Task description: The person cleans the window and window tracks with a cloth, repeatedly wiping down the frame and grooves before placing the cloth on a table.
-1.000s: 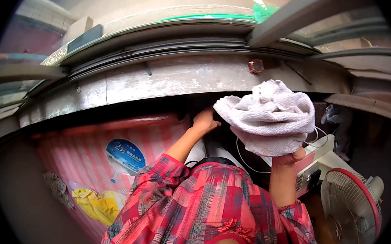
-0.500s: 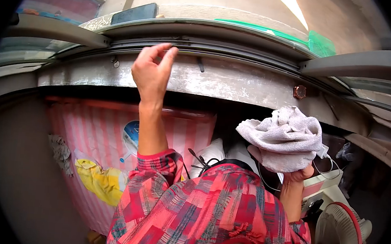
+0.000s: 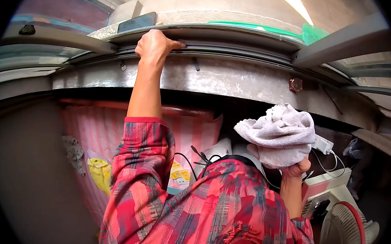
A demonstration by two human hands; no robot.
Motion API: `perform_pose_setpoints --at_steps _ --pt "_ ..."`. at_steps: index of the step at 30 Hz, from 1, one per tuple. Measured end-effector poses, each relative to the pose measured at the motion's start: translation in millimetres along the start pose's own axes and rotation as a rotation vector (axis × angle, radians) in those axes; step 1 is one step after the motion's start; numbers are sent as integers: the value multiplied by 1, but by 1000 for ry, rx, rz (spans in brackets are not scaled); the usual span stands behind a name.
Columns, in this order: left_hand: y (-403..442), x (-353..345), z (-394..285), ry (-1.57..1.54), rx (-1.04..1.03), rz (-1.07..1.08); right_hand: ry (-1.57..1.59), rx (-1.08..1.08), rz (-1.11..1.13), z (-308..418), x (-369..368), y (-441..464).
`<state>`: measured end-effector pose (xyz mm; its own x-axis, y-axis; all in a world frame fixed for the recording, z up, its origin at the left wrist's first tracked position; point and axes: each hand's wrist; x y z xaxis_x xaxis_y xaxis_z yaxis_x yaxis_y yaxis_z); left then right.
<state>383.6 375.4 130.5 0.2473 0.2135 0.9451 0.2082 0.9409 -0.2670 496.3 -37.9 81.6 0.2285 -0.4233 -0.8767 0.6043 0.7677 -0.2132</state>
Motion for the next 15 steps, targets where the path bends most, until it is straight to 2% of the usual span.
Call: perform_pose_setpoints --at_steps 3,8,14,15 --pt "-5 12 -14 -19 111 125 23 -20 49 -2 -4 5" --pt "7 8 -17 -34 123 137 -50 -15 -34 3 -12 2" --pt "-8 9 -23 -147 261 125 49 21 -15 7 -9 -2" --pt "-11 9 -22 -187 251 133 40 37 45 7 -4 0"
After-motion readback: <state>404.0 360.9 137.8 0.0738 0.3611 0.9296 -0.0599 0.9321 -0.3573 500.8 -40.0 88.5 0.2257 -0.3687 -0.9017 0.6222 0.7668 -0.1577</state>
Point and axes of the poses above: each hand's wrist, its own y-axis towards the middle knuckle, its own x-axis out of the back of the hand, z = x × y, and after that the axes turned 13 degrees about y, right-handed
